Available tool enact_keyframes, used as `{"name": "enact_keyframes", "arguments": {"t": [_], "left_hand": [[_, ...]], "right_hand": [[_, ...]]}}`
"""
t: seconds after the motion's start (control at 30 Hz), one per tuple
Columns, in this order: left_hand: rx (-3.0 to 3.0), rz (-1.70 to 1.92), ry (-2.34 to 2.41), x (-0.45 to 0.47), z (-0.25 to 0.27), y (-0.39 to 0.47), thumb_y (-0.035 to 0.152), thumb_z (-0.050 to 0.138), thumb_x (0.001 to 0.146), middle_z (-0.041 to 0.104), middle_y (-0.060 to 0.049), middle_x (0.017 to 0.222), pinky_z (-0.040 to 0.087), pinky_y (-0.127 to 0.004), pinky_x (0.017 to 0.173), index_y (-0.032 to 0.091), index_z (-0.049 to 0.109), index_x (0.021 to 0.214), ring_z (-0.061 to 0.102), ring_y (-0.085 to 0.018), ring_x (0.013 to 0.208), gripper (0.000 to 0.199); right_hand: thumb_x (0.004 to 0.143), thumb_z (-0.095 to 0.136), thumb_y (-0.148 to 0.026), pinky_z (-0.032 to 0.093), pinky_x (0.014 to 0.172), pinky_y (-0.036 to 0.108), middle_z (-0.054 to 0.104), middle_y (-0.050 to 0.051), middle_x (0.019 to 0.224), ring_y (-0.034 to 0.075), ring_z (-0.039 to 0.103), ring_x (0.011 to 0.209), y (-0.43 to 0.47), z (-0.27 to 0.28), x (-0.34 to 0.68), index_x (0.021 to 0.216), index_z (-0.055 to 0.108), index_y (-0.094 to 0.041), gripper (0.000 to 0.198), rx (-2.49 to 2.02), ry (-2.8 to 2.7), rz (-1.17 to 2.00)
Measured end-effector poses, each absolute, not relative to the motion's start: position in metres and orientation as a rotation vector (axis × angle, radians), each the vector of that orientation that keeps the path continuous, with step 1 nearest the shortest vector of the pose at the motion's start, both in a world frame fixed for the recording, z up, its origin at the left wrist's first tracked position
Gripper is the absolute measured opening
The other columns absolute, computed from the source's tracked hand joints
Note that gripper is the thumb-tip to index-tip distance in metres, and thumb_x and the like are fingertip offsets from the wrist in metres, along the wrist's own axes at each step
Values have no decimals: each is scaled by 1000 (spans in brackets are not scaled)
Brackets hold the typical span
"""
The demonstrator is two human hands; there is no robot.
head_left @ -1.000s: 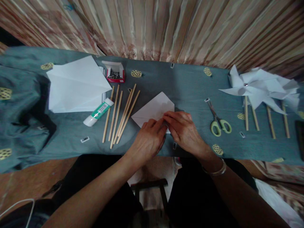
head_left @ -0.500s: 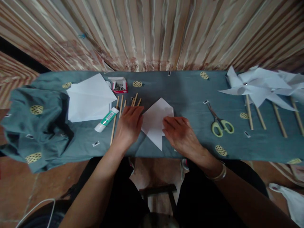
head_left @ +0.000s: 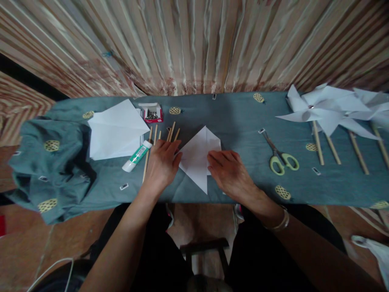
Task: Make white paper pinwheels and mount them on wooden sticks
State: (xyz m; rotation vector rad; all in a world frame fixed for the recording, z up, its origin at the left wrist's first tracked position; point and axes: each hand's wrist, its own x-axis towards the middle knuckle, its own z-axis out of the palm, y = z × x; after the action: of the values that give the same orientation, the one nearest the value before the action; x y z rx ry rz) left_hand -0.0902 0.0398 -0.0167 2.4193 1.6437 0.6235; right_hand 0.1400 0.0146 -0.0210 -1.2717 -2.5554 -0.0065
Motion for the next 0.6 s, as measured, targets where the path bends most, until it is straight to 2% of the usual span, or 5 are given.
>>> {"name": "enact_keyframes", "arguments": {"t": [0.1, 0.33, 0.47, 0.6], "left_hand": [[2414, 656, 1642, -89, -17, 40, 27, 51, 95, 72, -9, 94, 49, -44, 90, 12, 63, 121, 59, -28, 95, 33], [2310, 628, 1606, -72, -19, 64, 22, 51, 92, 74, -9, 104, 48, -43, 96, 14, 66, 119, 61, -27, 103, 31], [2288, 602, 1606, -50, -20, 83, 19, 52, 90, 71, -11, 122, 43, -47, 105, 13, 65, 123, 59, -29, 115, 36], [2242, 673, 1567, -32, -29, 93, 14, 55, 84, 67, -14, 129, 45, -47, 104, 10, 62, 128, 59, -28, 117, 44]], "right_hand": [[96, 53, -17, 40, 93, 40, 71, 11, 117, 26, 57, 102, 15, -21, 140, 118, 65, -7, 26, -1262, -2556, 1], [95, 53, -16, 39, 93, 39, 70, 11, 113, 26, 55, 101, 15, -21, 139, 115, 67, -8, 25, -1271, -2574, -25], [94, 55, -14, 40, 92, 40, 70, 12, 111, 26, 55, 100, 15, -19, 138, 112, 68, -9, 23, -1286, -2586, -6], [94, 54, -14, 41, 92, 41, 70, 12, 110, 26, 55, 100, 15, -18, 137, 110, 69, -11, 22, -1306, -2593, 11]]}}
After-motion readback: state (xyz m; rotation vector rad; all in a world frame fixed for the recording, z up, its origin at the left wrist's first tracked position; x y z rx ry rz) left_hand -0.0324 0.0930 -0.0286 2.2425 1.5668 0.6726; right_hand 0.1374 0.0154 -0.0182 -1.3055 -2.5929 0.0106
